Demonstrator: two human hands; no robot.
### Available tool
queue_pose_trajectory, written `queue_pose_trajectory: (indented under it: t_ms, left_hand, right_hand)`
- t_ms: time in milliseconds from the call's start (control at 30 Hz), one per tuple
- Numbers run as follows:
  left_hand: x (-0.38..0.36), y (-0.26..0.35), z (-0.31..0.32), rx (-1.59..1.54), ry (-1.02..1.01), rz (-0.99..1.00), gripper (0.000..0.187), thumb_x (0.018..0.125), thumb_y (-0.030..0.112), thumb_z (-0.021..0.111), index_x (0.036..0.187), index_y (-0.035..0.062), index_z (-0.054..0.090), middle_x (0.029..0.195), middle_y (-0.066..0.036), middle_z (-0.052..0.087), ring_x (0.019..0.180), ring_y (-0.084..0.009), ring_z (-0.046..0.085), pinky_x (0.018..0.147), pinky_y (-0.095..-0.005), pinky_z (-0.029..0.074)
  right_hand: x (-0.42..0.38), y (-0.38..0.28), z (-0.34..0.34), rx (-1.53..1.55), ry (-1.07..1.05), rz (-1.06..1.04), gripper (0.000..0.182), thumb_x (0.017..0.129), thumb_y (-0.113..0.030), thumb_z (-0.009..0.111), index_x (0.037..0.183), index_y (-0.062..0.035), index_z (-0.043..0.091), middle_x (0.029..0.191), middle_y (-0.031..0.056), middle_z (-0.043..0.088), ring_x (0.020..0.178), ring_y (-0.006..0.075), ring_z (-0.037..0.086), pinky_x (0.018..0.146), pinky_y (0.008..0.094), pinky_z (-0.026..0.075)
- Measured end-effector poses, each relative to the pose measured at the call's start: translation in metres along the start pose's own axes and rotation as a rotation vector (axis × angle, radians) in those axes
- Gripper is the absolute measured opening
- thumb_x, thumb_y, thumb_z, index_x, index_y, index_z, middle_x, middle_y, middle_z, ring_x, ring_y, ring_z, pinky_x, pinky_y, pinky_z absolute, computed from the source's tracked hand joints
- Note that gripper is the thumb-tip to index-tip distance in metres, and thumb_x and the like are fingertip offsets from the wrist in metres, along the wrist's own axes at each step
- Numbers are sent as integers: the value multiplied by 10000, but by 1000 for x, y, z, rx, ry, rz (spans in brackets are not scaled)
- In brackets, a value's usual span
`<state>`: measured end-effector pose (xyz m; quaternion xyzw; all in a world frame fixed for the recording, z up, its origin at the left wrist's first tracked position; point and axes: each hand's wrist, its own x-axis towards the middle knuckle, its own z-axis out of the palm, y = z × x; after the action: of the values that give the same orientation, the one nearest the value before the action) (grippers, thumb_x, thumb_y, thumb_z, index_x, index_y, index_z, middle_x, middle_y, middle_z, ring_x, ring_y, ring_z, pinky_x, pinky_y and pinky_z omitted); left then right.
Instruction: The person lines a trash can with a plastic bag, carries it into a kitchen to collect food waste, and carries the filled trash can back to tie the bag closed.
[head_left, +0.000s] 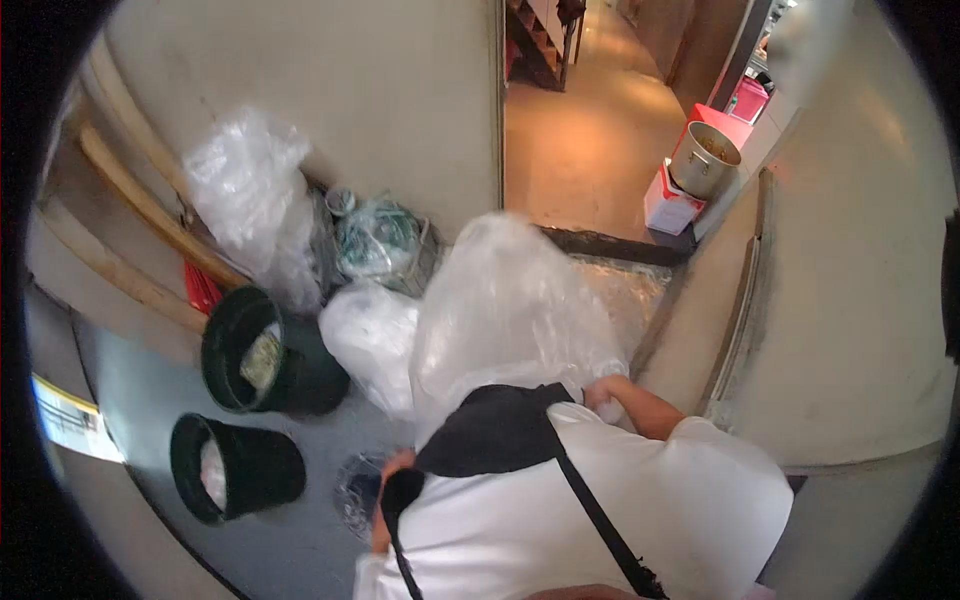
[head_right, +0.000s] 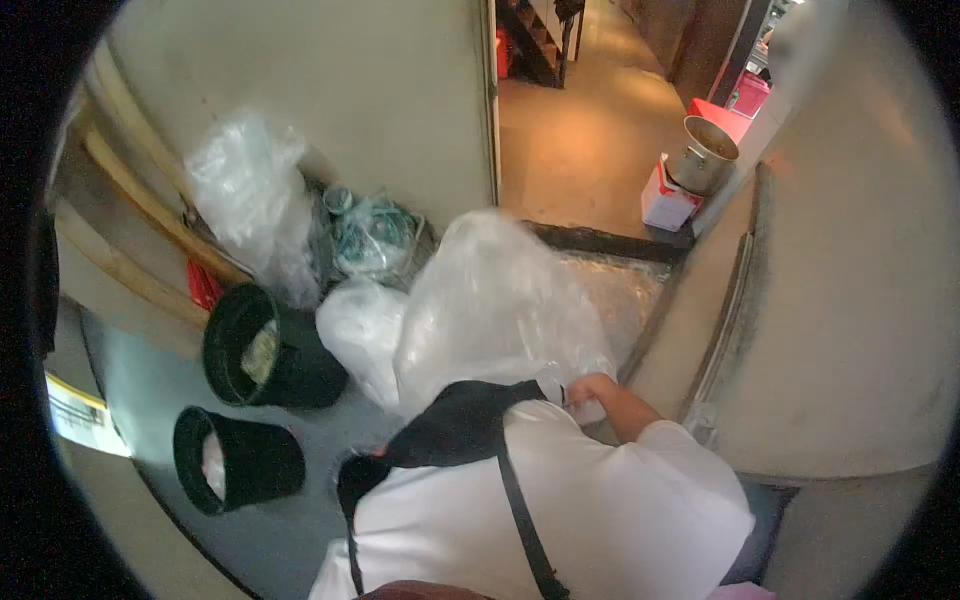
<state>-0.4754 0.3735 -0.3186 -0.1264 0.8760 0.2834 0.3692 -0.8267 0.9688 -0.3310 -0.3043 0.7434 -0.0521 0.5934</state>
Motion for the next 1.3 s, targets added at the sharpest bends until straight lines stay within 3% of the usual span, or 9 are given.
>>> queue_pose_trajectory:
  t_ms: [200,333,467,567,667,767,900,1067,1300]
  left_hand:
    - [-32,18,-208,-466,432,-313,378,900,336,561,1080,16,652,943,-131,673,804,-238,645,653,-415,502]
    - [-197,173,-440,-1403,1199,324,401,1000,322,454,1245,19,547,1182,-111,619,1064,-253,606,907,-422,502]
    - [-340,205,-482,-1213,1795,987,347,1021,285,394,1147,18,576,1083,-100,632,972,-216,622,829,-348,523]
    - [-359,168,-405,-756,2187,700,357,1026,271,416,1189,-14,556,1118,-151,622,1018,-282,614,847,-389,547]
    - [-290,139,-281,-278,1450,-327,357,851,220,668,1145,21,632,1081,-223,633,1008,-367,584,877,-485,441]
    - [-188,70,-118,143,826,-135,329,928,178,458,1141,-13,621,1131,-264,611,1076,-465,544,1011,-534,373]
    - [-153,91,17,-1508,909,94,577,986,367,481,1406,-18,385,1416,-150,429,1289,-305,422,1087,-403,338]
    - [-226,148,-6,-1915,898,249,526,975,339,498,1375,5,425,1294,-127,535,1149,-269,537,973,-399,447]
    - [-342,25,95,-1980,1609,207,477,968,296,490,1382,63,444,1217,-119,583,1076,-250,577,901,-379,489]
  right_hand:
    - [-87,-133,-202,-129,929,-103,255,869,-221,557,945,6,647,870,129,658,790,209,597,696,399,492]
    - [-187,-314,-417,209,1646,-700,346,920,-118,434,1222,-31,580,1240,204,595,1132,328,552,997,437,413]
    - [-398,-497,-334,-15,2081,-1167,500,720,57,414,1161,-31,633,1189,169,630,1149,321,565,1013,393,406]
    - [-396,-544,-260,-253,2458,-1385,594,605,84,436,1149,-35,644,1179,193,631,1140,370,572,967,391,447]
    - [-263,-534,-206,-36,1979,-1045,567,661,85,440,1182,-28,635,1201,211,616,1159,387,559,996,440,436]
    - [-85,-461,-126,188,805,-629,497,843,-70,576,1334,-22,513,1279,218,577,1196,362,543,1014,445,432]
    - [-70,-480,-4,-357,320,-1053,579,908,-270,622,1403,-37,433,1370,205,504,1286,322,466,1084,404,363]
    - [-106,-585,25,-447,-400,-1136,654,925,-355,621,1447,-41,382,1434,182,455,1341,317,411,1115,389,328]
    - [-220,-582,-33,250,-286,-1012,399,913,-290,641,1202,-16,621,1128,133,662,1016,212,626,919,336,487]
